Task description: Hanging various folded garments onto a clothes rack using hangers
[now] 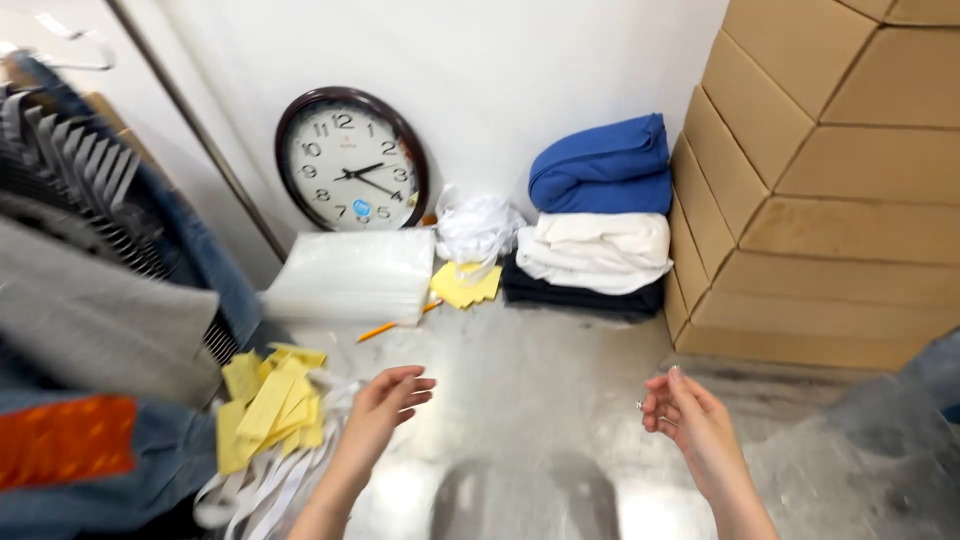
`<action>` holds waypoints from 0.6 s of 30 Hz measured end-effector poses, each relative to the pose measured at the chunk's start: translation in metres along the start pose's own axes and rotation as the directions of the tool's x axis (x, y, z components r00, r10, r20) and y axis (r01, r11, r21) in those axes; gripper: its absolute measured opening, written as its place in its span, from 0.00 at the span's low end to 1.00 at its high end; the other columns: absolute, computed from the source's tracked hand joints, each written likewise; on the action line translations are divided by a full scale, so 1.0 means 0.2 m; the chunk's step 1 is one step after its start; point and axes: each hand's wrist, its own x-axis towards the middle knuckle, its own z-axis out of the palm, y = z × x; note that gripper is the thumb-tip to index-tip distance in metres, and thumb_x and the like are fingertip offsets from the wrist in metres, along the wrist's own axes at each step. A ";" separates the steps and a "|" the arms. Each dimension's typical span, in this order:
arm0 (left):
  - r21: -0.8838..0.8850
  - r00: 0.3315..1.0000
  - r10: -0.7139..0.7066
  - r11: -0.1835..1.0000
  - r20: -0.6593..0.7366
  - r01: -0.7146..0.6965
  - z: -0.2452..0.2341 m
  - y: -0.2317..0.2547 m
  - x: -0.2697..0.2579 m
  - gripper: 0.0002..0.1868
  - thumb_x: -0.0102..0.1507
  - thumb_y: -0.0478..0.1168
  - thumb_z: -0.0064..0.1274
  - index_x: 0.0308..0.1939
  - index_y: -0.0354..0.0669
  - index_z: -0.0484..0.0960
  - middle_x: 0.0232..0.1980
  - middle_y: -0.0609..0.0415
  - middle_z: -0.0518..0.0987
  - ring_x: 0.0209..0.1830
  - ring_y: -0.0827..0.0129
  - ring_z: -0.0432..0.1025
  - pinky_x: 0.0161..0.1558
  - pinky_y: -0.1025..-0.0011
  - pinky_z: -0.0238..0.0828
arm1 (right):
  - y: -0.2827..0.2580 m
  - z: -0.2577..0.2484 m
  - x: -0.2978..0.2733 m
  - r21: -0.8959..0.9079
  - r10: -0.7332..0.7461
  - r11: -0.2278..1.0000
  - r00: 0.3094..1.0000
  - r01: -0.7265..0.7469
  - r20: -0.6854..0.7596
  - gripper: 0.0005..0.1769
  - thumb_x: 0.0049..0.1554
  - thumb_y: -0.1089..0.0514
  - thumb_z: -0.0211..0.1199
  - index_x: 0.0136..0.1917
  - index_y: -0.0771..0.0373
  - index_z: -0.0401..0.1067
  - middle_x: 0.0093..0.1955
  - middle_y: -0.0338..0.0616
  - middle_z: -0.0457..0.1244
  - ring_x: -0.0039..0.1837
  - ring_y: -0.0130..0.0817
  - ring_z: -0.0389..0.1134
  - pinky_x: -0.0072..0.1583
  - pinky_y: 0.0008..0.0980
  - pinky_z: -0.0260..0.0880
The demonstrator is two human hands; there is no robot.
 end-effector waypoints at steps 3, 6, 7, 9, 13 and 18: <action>0.031 0.993 0.018 0.999 0.115 -0.022 0.30 -0.02 0.34 0.16 0.66 0.45 0.49 0.54 0.46 0.85 0.51 0.51 0.92 0.50 0.65 0.84 0.54 0.68 0.70 | 0.06 -0.06 0.25 0.032 -0.003 0.999 1.000 0.004 -0.020 0.24 0.74 0.51 0.51 0.50 0.76 0.72 0.38 0.59 0.63 0.37 0.49 0.62 0.44 0.44 0.63; 0.035 0.969 -0.038 0.999 0.244 0.030 0.62 0.01 0.56 0.17 0.66 0.49 0.49 0.54 0.49 0.83 0.50 0.54 0.91 0.47 0.69 0.83 0.47 0.73 0.70 | 0.16 -0.09 0.50 0.084 0.010 0.996 0.999 -0.007 -0.038 0.21 0.72 0.54 0.54 0.51 0.78 0.72 0.37 0.61 0.63 0.37 0.48 0.63 0.42 0.44 0.63; 0.071 0.964 -0.080 0.995 0.253 0.064 0.72 0.06 0.59 0.17 0.66 0.48 0.49 0.55 0.50 0.83 0.52 0.56 0.90 0.49 0.70 0.83 0.49 0.73 0.70 | 0.19 -0.10 0.57 0.084 0.039 0.996 0.998 -0.035 -0.043 0.20 0.71 0.55 0.56 0.50 0.79 0.73 0.37 0.61 0.63 0.36 0.48 0.63 0.41 0.43 0.63; 0.106 0.956 -0.127 0.989 0.263 0.102 0.91 0.02 0.80 0.17 0.66 0.47 0.49 0.56 0.51 0.83 0.53 0.59 0.89 0.51 0.72 0.82 0.52 0.73 0.70 | 0.25 -0.11 0.69 0.080 0.072 0.994 0.996 -0.067 -0.050 0.20 0.69 0.56 0.57 0.50 0.79 0.74 0.36 0.61 0.64 0.36 0.47 0.63 0.40 0.43 0.63; 0.181 0.977 0.154 0.967 0.145 -0.179 1.25 -0.02 1.38 0.20 0.62 0.49 0.58 0.57 0.51 0.80 0.51 0.60 0.84 0.45 0.75 0.75 0.47 0.73 0.71 | 0.31 -0.15 0.85 0.078 0.172 0.983 0.984 -0.167 -0.053 0.20 0.67 0.57 0.59 0.49 0.82 0.75 0.35 0.65 0.64 0.33 0.54 0.63 0.41 0.45 0.64; 0.365 0.917 0.400 0.852 0.006 -0.374 1.53 0.32 1.81 0.40 0.56 0.56 0.62 0.67 0.41 0.68 0.66 0.42 0.75 0.67 0.51 0.69 0.69 0.60 0.61 | 0.32 -0.20 1.01 0.104 0.228 0.970 0.969 -0.219 -0.090 0.19 0.67 0.60 0.59 0.49 0.85 0.76 0.34 0.69 0.63 0.33 0.57 0.63 0.40 0.49 0.64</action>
